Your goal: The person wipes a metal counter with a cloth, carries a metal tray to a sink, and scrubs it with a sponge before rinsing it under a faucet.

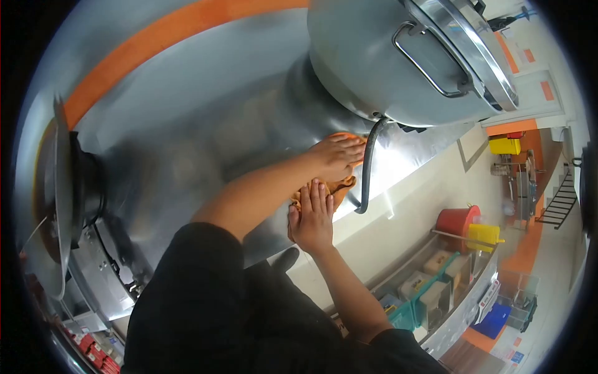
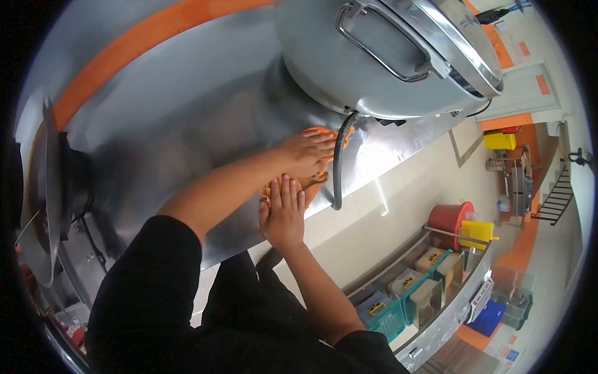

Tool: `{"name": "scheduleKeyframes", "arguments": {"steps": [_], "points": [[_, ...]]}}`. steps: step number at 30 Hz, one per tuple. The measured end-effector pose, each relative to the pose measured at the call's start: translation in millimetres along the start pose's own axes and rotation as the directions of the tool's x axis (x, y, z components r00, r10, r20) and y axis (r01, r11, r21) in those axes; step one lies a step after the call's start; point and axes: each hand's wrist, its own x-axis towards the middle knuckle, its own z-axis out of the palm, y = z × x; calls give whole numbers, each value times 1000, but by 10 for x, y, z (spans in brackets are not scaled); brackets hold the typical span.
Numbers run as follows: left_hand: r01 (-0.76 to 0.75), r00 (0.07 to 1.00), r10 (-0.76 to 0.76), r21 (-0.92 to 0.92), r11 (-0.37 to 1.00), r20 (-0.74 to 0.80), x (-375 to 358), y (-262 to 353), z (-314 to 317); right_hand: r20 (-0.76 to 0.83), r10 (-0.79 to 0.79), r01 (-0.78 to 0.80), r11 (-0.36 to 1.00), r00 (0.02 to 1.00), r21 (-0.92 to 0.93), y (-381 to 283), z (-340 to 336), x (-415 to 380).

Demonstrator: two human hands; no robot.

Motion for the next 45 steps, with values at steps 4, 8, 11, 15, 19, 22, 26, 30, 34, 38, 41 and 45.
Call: {"name": "scheduleKeyframes", "arguments": {"steps": [4,8,11,15,19,22,26,30,34,38,41,45], "points": [[187,980,-174,149,971,-99,-915,-198,-468,-44,-55,56,998,997,8,19,-1,-79],[519,847,-378,423,743,-375,-1318,-972,-812,-4,-17,17,999,1000,40,-8,15,-37],[453,891,-378,444,773,-251,-687,-1211,-947,9,-4,4,999,1000,45,-16,0,-44],[168,945,-280,481,860,171,19,-745,-644,14,4,-4,1000,1000,9,-52,-39,-97],[62,960,-6,195,979,-278,-273,-786,-329,48,36,-35,999,998,-17,-53,-66,-28],[299,947,-298,-10,954,-121,-335,-1065,-1123,49,62,-62,998,997,1,-34,-28,-57],[286,958,-243,585,759,-154,-47,-960,-1229,44,75,-77,997,996,23,-64,-35,-66],[113,993,-122,364,924,1,53,-294,-337,31,62,-64,996,998,66,-52,-20,-40],[78,972,-24,223,972,-235,107,-657,-228,100,66,-70,997,993,37,-17,-3,-36],[295,950,-312,328,897,-3,287,-85,-532,71,60,-62,998,996,13,-62,-36,-33],[54,997,-47,103,993,-69,251,25,69,39,36,-37,999,999,30,-37,-40,-20],[127,981,-66,-347,929,183,-61,39,-197,-29,-62,65,987,998,144,40,-40,-80]]}}
